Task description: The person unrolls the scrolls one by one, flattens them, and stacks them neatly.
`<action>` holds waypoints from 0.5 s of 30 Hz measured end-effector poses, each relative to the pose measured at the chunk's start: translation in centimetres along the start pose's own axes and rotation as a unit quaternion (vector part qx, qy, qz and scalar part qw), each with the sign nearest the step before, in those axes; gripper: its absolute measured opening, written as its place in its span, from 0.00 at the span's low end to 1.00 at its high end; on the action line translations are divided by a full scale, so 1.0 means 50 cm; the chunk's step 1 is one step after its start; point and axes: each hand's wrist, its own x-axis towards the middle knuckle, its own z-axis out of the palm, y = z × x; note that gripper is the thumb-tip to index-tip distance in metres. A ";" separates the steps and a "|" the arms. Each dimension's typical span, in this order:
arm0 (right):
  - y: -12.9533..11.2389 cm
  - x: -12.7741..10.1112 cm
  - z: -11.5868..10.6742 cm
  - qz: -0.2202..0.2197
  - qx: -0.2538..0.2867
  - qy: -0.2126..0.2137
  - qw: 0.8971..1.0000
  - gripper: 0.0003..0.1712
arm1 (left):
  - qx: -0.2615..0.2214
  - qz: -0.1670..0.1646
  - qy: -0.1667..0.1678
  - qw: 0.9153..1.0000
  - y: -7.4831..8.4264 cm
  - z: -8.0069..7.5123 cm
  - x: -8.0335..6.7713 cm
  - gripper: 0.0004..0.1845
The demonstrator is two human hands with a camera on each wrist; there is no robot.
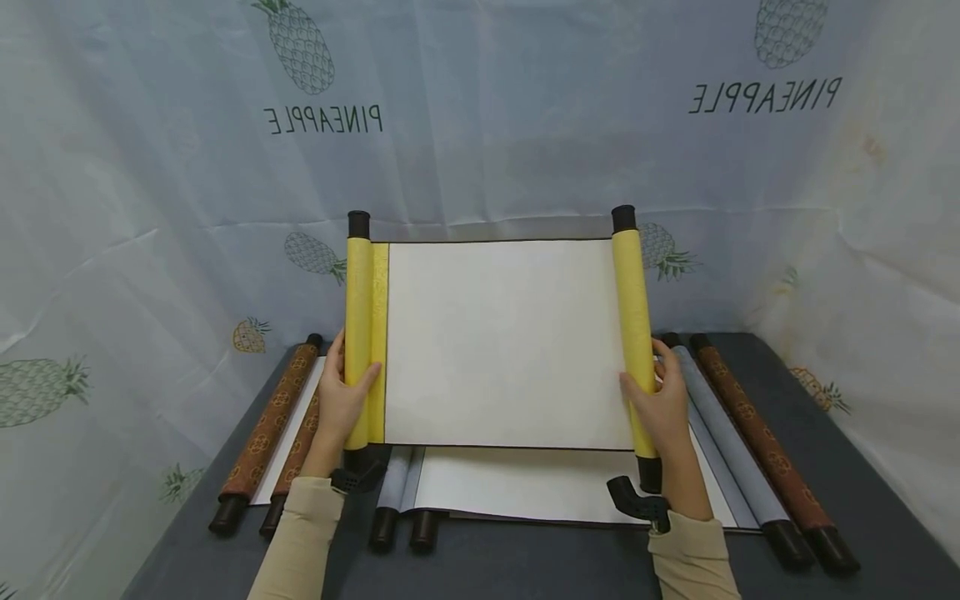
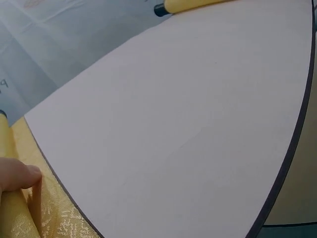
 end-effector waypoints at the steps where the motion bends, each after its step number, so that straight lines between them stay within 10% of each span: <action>1: -0.001 0.000 0.000 -0.002 -0.002 -0.001 1.000 0.42 | 0.000 -0.001 0.001 1.000 0.000 -0.002 0.000 0.42; 15: 0.001 -0.004 -0.007 -0.004 -0.022 -0.036 0.999 0.39 | 0.010 -0.007 0.002 1.000 0.022 -0.016 0.000 0.41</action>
